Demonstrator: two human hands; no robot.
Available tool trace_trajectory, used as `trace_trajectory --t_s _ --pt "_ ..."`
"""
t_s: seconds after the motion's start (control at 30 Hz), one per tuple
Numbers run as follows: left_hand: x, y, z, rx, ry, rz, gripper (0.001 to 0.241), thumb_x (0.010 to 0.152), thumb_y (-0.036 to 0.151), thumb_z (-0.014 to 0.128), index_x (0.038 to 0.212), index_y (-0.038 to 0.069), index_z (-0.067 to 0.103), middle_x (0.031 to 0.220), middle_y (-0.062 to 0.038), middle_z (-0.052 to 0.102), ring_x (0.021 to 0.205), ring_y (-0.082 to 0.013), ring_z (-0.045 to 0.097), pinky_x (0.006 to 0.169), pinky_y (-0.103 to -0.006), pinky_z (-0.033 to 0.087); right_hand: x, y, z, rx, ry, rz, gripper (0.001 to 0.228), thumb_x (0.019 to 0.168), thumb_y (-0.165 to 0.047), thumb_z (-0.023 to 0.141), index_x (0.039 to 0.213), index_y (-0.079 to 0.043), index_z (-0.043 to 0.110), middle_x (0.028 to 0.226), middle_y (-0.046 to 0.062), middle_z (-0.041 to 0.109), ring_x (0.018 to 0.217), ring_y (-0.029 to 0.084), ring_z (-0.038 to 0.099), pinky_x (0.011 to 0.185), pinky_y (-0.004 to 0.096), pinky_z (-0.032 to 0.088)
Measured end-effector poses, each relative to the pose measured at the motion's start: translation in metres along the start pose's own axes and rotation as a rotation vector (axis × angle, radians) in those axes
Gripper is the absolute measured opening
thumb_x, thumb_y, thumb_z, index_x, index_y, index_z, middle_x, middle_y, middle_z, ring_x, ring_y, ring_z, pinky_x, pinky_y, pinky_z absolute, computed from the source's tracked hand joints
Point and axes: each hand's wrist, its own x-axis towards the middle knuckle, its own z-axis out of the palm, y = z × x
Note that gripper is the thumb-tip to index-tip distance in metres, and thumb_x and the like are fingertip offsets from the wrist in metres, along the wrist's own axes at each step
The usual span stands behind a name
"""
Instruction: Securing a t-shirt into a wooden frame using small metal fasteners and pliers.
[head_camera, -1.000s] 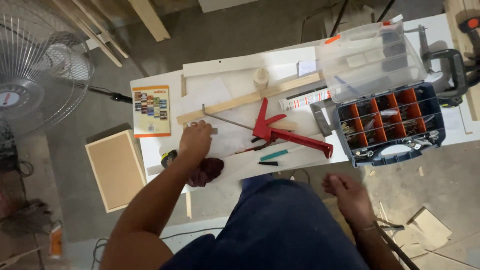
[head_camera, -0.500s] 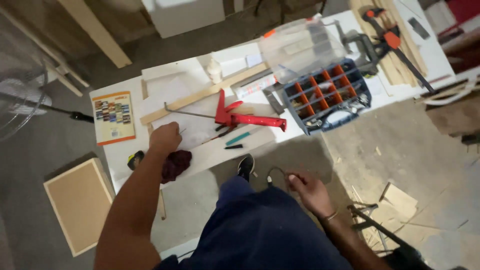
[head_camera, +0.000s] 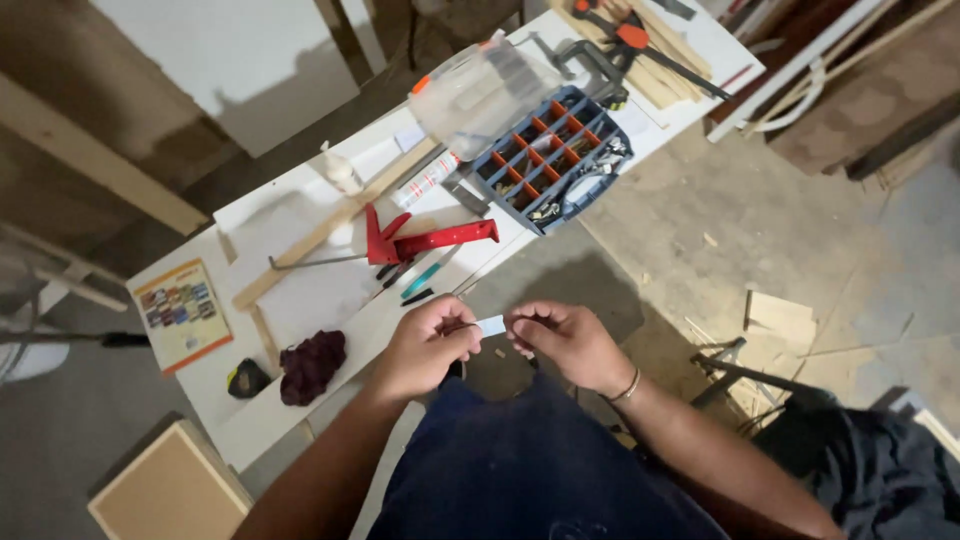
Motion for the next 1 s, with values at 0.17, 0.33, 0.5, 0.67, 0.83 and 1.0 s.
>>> trace_trajectory --t_s 0.17,0.33,0.5,0.67,0.83,1.0 --pt "-0.004 0.025 -0.005 0.079 -0.063 0.070 0.005 0.078 0.004 0.072 0.082 0.003 0.073 0.064 -0.011 0.072 0.055 -0.0167 0.068 0.055 -0.0260 0.054 -0.004 -0.016 0.010 -0.004 0.018 -0.018 0.010 0.091 0.002 0.069 0.090 0.011 0.071 0.068 0.019 0.069 0.062 0.021 0.065 0.064 0.038 0.059" --pt "-0.011 0.038 -0.021 0.169 -0.019 0.136 0.006 0.078 0.005 0.073 0.084 0.003 0.073 0.064 -0.012 0.071 0.055 -0.0151 0.064 0.052 -0.0277 0.052 0.007 -0.016 0.026 0.003 -0.013 -0.008 0.005 0.086 0.004 0.071 0.085 0.009 0.072 0.066 0.017 0.069 0.060 0.019 0.066 0.060 0.034 0.061" --pt "-0.016 0.048 -0.033 0.184 -0.006 0.180 0.005 0.079 0.004 0.074 0.083 0.003 0.073 0.063 -0.013 0.069 0.053 -0.0132 0.062 0.051 -0.0277 0.052 0.012 -0.010 0.037 0.030 0.006 0.005 0.004 0.082 0.006 0.072 0.082 0.009 0.070 0.065 0.017 0.068 0.060 0.019 0.067 0.059 0.034 0.062" --pt "-0.019 0.058 -0.041 0.434 0.014 0.173 0.012 0.078 0.021 0.077 0.084 0.012 0.073 0.071 -0.009 0.074 0.063 -0.0260 0.073 0.059 -0.0388 0.055 0.016 -0.004 0.041 0.016 -0.014 -0.011 0.003 0.084 0.005 0.071 0.083 0.008 0.070 0.064 0.017 0.067 0.058 0.019 0.067 0.058 0.034 0.060" --pt "-0.021 0.052 -0.044 0.485 0.006 0.166 0.012 0.077 0.024 0.077 0.085 0.014 0.074 0.073 -0.010 0.075 0.073 -0.0313 0.075 0.063 -0.0422 0.057 0.011 -0.010 0.053 0.047 0.002 -0.027 0.002 0.084 0.005 0.071 0.084 0.007 0.070 0.065 0.016 0.068 0.059 0.018 0.068 0.058 0.032 0.061" --pt "-0.019 0.026 -0.041 0.385 0.000 0.127 0.008 0.077 0.018 0.074 0.083 0.013 0.073 0.067 -0.009 0.074 0.062 -0.0215 0.074 0.059 -0.0348 0.058 0.003 -0.011 0.059 -0.066 -0.014 -0.029 0.004 0.085 0.000 0.074 0.082 0.003 0.073 0.062 0.012 0.068 0.058 0.017 0.068 0.059 0.032 0.060"
